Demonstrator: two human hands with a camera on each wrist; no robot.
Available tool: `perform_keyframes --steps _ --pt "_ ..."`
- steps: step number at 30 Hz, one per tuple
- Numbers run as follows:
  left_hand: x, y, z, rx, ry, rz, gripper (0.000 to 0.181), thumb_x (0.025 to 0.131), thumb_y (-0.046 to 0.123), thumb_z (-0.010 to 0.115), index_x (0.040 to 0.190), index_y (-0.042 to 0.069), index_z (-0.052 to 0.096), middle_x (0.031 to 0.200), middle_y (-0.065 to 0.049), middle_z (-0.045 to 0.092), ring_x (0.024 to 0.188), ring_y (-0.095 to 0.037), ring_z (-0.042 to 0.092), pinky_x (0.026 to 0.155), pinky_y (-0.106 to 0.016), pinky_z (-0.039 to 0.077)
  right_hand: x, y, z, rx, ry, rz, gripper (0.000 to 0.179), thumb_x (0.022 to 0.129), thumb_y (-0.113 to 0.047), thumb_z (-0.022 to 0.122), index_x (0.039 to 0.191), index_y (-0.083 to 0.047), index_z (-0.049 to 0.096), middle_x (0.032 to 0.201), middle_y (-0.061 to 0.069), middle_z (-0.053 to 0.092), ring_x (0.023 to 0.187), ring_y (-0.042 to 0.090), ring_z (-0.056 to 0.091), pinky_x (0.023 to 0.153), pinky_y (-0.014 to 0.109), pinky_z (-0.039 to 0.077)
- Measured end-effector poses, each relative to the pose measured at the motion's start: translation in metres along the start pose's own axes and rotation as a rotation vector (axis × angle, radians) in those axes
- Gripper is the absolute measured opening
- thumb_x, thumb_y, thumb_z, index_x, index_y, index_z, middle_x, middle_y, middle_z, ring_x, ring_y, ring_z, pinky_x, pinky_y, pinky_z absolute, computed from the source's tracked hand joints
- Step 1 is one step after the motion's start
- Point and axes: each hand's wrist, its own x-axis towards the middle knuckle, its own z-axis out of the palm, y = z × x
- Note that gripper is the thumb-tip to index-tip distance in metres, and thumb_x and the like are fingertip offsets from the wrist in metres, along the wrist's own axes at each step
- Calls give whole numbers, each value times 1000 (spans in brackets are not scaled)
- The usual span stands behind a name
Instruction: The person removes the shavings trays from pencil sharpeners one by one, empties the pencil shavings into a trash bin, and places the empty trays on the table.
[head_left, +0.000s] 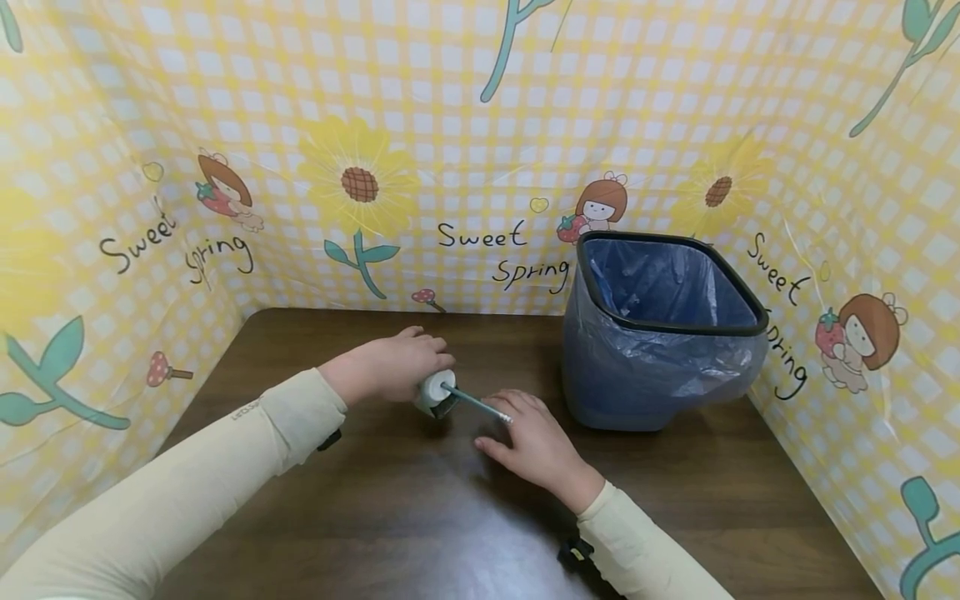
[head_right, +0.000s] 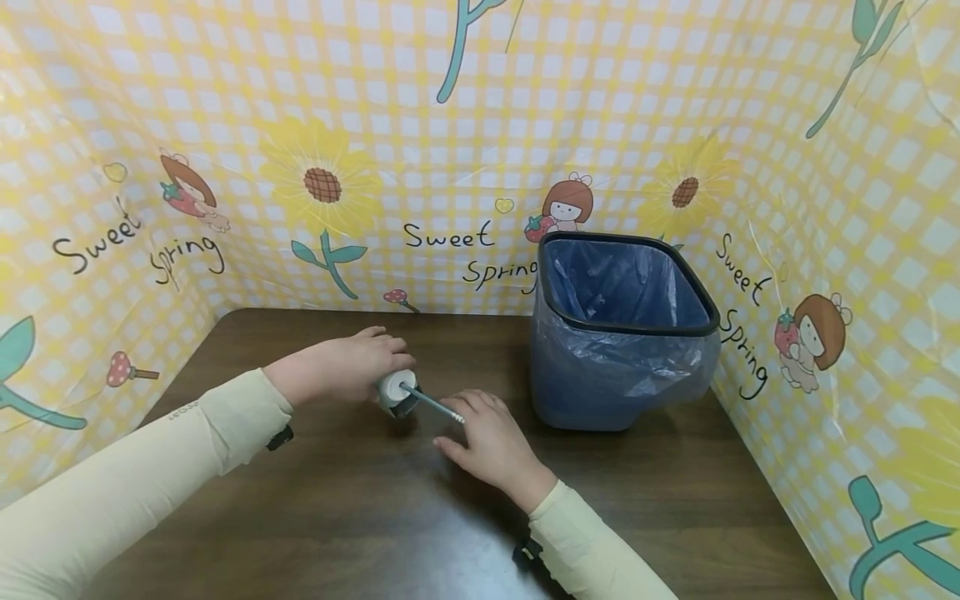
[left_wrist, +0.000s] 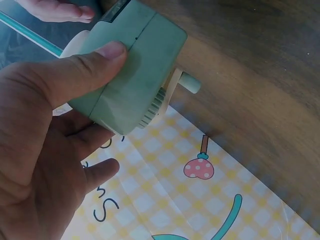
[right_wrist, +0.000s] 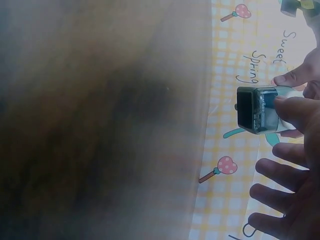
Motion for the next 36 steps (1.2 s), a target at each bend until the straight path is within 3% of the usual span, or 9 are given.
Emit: perform_keyframes --steps 8,18,36 --pt "-4 -1 -7 -31 23 3 66 77 21 91 134 10 61 126 -9 62 120 -29 57 108 -53 43 3 0 -2 1 36 -24 55 91 -48 75 132 -13 65 132 3 63 129 23 56 112 48 42" --pt "-10 -2 -10 -91 32 -20 61 75 23 93 126 8 62 116 -6 62 112 -28 59 103 -50 46 6 -1 -2 -5 35 -20 57 91 -48 75 136 -14 63 129 4 66 127 24 57 109 50 44" --pt "-21 -10 -9 -153 75 -85 67 77 31 91 130 5 61 123 -8 65 116 -26 59 103 -48 46 10 -5 -1 36 -6 30 59 95 -49 70 142 -16 58 139 0 64 131 18 56 115 46 38"
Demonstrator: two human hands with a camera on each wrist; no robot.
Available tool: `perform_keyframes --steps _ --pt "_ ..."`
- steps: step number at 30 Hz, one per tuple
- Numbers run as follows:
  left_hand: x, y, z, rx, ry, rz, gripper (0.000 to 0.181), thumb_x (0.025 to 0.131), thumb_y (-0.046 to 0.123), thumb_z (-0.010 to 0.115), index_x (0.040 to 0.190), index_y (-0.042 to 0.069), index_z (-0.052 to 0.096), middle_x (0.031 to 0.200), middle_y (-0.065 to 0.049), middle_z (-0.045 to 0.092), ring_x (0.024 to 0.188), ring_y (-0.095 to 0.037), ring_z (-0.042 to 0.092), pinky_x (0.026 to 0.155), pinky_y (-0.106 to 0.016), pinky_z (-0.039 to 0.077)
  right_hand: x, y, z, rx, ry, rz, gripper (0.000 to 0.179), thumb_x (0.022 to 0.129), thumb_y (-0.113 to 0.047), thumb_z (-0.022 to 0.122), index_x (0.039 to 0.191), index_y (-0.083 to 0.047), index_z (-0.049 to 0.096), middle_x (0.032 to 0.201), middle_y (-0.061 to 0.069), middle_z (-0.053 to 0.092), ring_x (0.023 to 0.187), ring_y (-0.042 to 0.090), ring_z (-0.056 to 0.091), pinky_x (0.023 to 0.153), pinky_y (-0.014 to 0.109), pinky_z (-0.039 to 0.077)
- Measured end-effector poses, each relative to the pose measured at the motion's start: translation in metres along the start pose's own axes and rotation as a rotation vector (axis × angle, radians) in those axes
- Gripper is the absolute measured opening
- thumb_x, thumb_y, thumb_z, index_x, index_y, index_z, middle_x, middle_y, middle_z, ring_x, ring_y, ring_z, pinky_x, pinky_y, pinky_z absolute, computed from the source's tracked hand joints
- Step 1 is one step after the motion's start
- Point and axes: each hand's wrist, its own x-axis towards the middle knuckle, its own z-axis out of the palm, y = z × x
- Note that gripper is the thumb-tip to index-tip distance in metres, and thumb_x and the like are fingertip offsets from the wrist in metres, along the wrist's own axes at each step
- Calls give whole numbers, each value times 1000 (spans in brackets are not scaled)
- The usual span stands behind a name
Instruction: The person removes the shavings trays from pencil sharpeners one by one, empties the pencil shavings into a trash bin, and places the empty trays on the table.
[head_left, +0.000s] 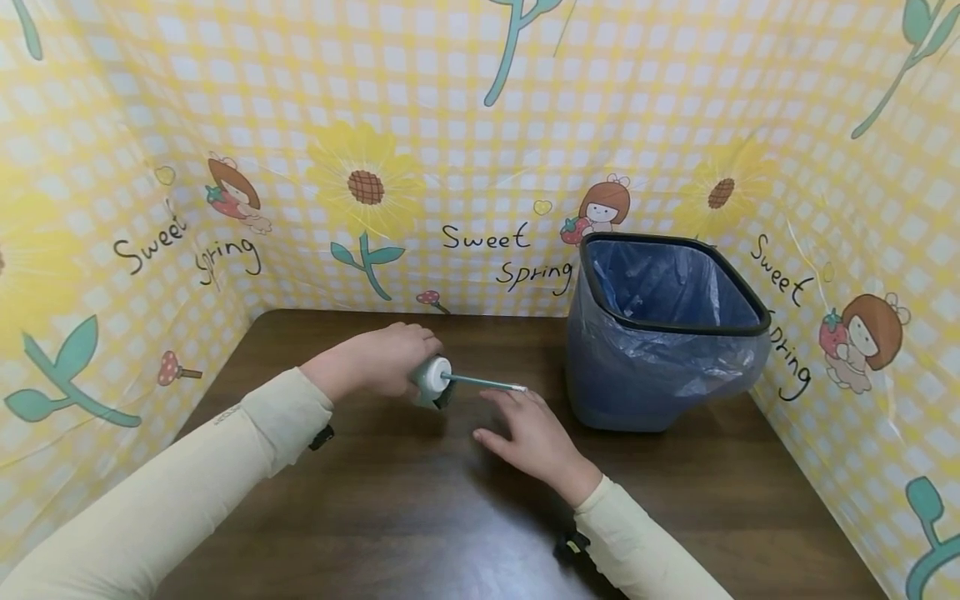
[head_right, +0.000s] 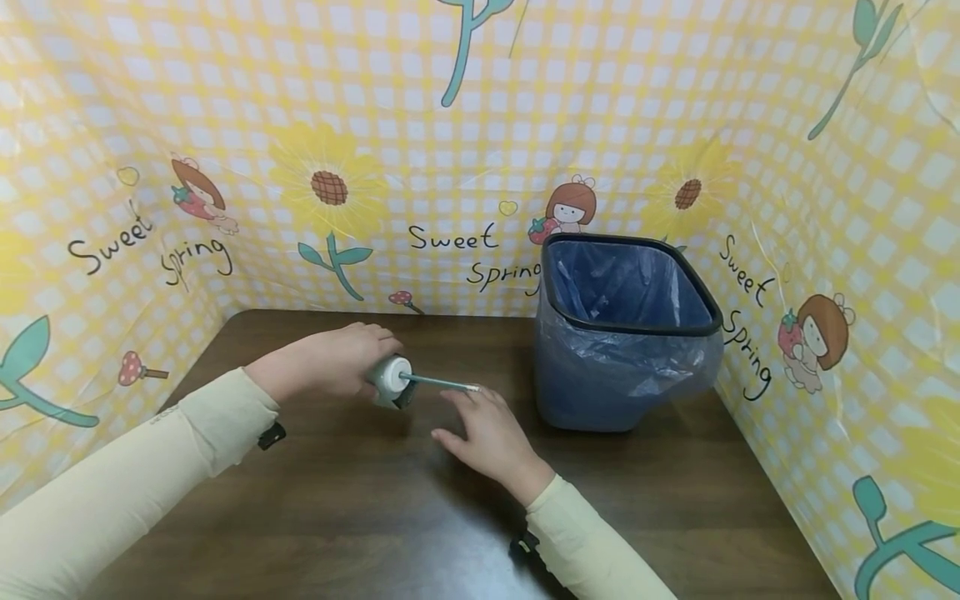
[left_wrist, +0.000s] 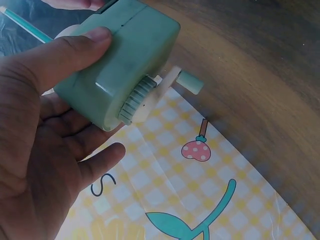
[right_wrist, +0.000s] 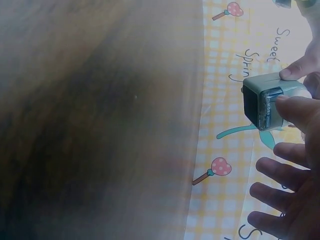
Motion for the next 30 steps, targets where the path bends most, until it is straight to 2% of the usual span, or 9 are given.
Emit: perform_keyframes --steps 14,20,30 --pt "-4 -2 -2 -35 35 -11 67 78 32 90 131 4 61 123 -9 65 115 -27 59 103 -48 46 3 -3 -3 79 19 24 59 94 -50 71 142 -18 59 139 -2 63 133 17 55 116 49 37" --pt "-7 -1 -5 -41 48 -6 66 79 34 89 130 3 62 123 -9 65 113 -27 60 103 -49 46 5 -5 -3 115 30 21 58 93 -48 73 140 -16 60 138 0 63 131 17 56 111 46 43" --pt "-9 -3 -5 -61 75 -1 68 78 36 89 131 3 62 123 -9 65 113 -27 60 103 -49 46 8 -5 0 160 52 25 61 92 -48 74 141 -16 60 139 0 62 131 20 55 107 47 47"
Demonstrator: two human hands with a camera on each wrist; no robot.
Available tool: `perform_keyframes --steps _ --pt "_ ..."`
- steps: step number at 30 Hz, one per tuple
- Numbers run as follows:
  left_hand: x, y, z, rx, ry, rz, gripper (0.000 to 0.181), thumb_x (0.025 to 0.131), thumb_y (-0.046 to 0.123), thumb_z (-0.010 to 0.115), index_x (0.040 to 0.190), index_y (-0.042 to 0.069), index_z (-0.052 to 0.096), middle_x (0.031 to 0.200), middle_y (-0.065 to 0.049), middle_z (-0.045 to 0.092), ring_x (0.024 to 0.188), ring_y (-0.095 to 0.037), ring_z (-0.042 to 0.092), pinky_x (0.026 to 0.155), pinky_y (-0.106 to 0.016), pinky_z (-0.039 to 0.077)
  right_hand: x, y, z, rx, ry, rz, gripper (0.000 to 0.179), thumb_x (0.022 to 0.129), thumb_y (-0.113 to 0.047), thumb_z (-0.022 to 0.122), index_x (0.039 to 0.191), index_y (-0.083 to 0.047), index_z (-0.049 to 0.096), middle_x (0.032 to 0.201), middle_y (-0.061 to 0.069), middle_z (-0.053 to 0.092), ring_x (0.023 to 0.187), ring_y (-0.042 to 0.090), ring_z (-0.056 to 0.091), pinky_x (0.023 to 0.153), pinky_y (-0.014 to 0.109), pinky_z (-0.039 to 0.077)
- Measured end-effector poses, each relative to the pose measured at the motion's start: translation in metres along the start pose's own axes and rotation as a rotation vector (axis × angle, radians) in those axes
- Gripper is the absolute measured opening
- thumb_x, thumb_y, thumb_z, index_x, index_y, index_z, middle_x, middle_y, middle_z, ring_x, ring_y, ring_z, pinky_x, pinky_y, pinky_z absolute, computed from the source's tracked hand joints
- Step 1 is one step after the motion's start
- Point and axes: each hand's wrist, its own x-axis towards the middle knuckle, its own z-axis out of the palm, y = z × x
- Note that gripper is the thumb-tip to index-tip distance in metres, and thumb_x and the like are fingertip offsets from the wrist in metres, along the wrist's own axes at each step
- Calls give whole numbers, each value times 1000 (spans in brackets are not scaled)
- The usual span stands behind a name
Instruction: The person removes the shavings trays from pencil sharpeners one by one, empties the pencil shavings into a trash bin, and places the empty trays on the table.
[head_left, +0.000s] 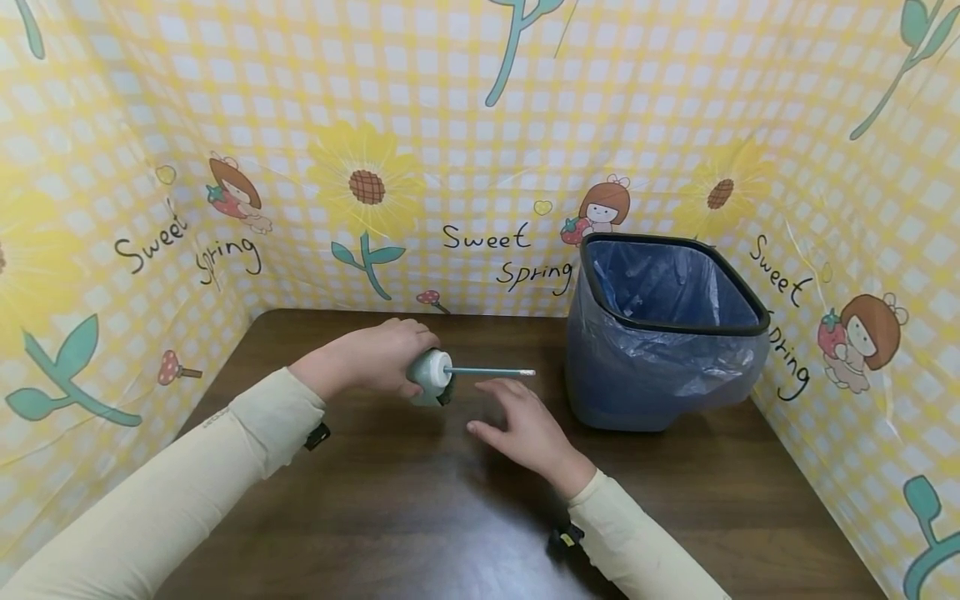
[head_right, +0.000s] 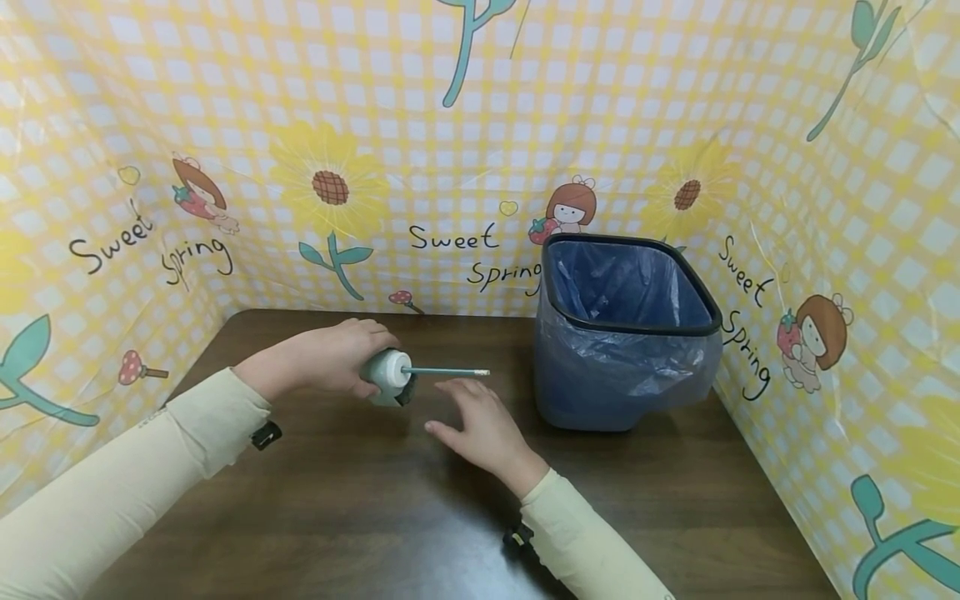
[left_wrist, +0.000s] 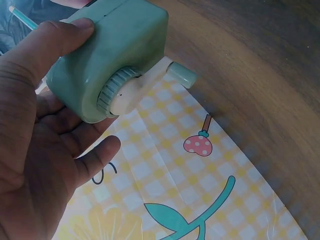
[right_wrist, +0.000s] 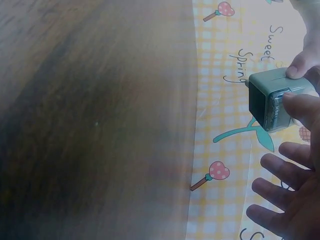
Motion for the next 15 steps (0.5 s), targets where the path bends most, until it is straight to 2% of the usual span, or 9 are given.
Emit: perform_keyframes --steps 15 --pt "-2 -1 -2 -22 36 18 67 78 37 88 131 4 62 123 -8 65 113 -26 59 103 -49 46 5 -5 1 56 -18 44 61 92 -46 75 143 -16 58 142 0 59 133 22 54 106 47 48"
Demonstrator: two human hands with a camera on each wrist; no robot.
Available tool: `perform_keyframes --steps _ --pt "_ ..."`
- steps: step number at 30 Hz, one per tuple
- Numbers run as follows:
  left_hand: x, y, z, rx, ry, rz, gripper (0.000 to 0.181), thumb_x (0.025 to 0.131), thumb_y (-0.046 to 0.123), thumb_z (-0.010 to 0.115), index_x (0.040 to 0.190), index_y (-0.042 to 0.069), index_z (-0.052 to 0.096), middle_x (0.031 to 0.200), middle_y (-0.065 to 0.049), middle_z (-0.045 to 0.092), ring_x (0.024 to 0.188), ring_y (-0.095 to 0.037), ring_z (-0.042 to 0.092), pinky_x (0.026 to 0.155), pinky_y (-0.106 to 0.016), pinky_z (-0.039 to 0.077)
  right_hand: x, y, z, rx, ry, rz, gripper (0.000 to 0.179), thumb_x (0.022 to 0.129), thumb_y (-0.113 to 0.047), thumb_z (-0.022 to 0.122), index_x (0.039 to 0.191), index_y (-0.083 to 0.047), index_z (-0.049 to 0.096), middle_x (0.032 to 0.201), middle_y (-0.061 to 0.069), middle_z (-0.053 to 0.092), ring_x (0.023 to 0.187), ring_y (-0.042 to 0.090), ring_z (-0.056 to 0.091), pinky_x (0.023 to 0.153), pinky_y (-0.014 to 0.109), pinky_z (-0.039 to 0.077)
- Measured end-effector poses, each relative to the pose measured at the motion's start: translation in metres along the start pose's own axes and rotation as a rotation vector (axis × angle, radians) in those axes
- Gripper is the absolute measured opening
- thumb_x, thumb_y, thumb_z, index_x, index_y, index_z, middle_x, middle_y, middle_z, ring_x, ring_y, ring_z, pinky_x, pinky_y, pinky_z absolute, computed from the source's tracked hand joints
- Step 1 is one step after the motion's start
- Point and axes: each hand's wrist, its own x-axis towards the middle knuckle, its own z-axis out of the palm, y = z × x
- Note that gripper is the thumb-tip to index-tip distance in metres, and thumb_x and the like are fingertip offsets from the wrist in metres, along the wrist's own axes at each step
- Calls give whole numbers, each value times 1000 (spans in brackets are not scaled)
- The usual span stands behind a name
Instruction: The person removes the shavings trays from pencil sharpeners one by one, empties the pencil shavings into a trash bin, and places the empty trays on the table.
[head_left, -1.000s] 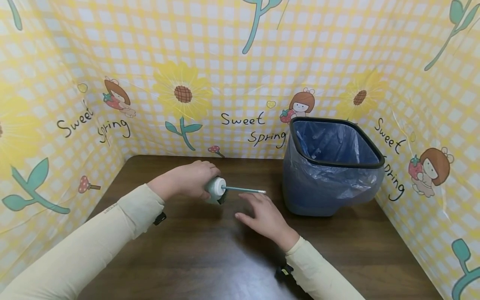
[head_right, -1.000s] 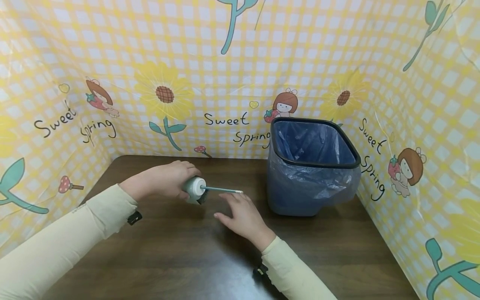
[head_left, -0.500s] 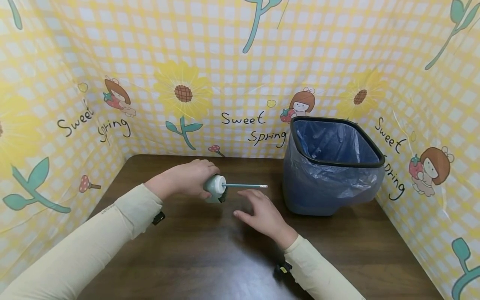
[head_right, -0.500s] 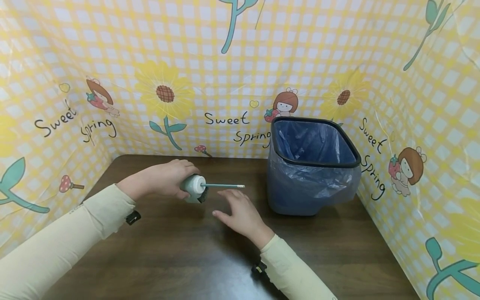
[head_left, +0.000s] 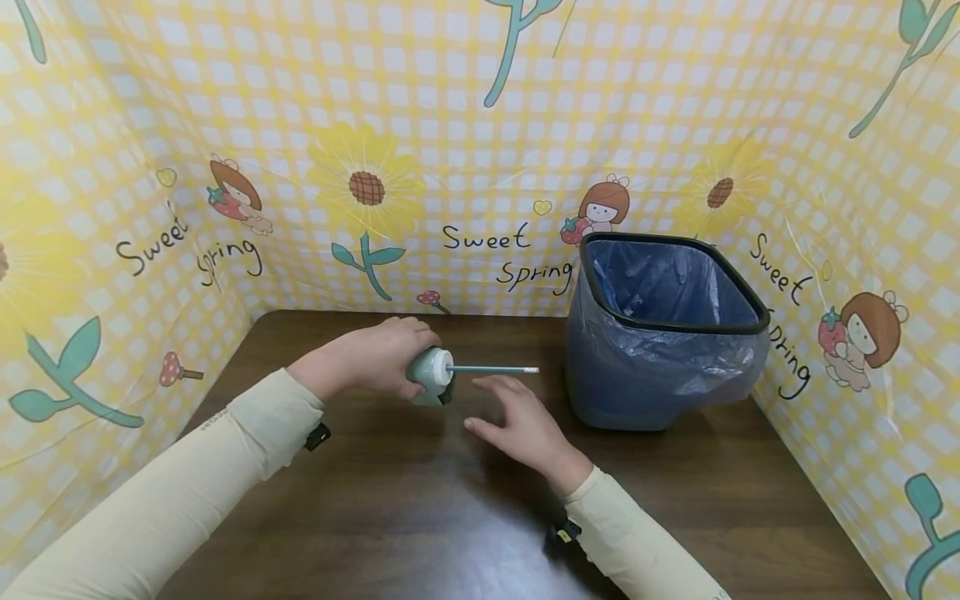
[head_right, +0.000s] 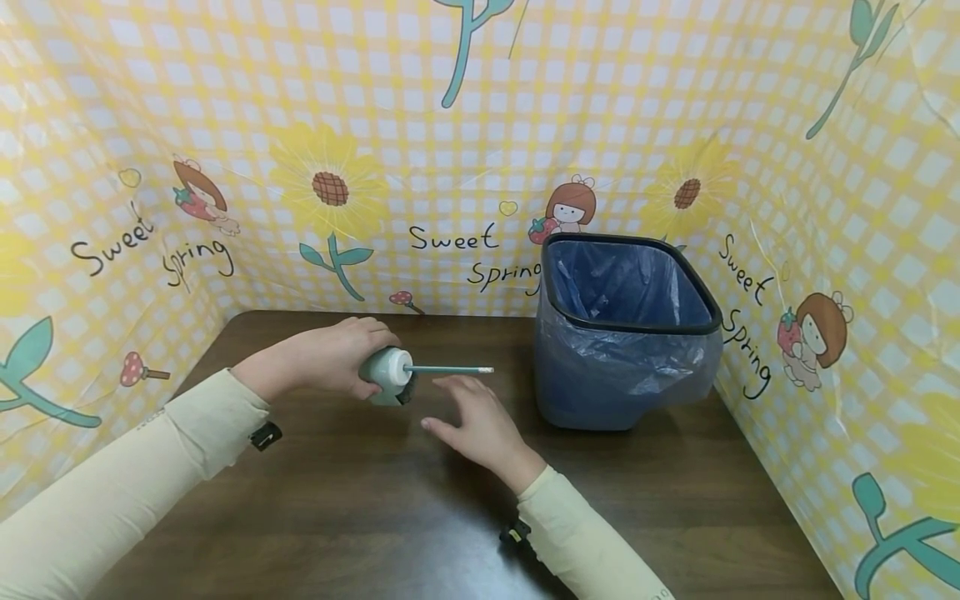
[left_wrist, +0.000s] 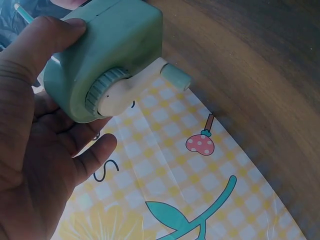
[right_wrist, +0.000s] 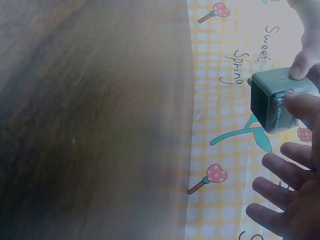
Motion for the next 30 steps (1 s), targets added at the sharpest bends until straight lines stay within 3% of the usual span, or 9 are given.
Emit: perform_keyframes --steps 23,30 --pt "-1 5 0 -23 26 6 66 78 39 87 130 7 62 120 -4 64 113 -23 57 101 -46 46 9 -2 3 137 5 30 62 91 -46 76 142 -15 60 141 -1 62 135 19 54 109 45 46" --pt "-1 5 -1 -22 38 12 65 77 40 86 129 8 63 121 -3 65 113 -22 57 101 -45 46 11 -4 4 198 16 20 60 91 -45 77 141 -18 60 140 8 64 133 26 56 108 50 46"
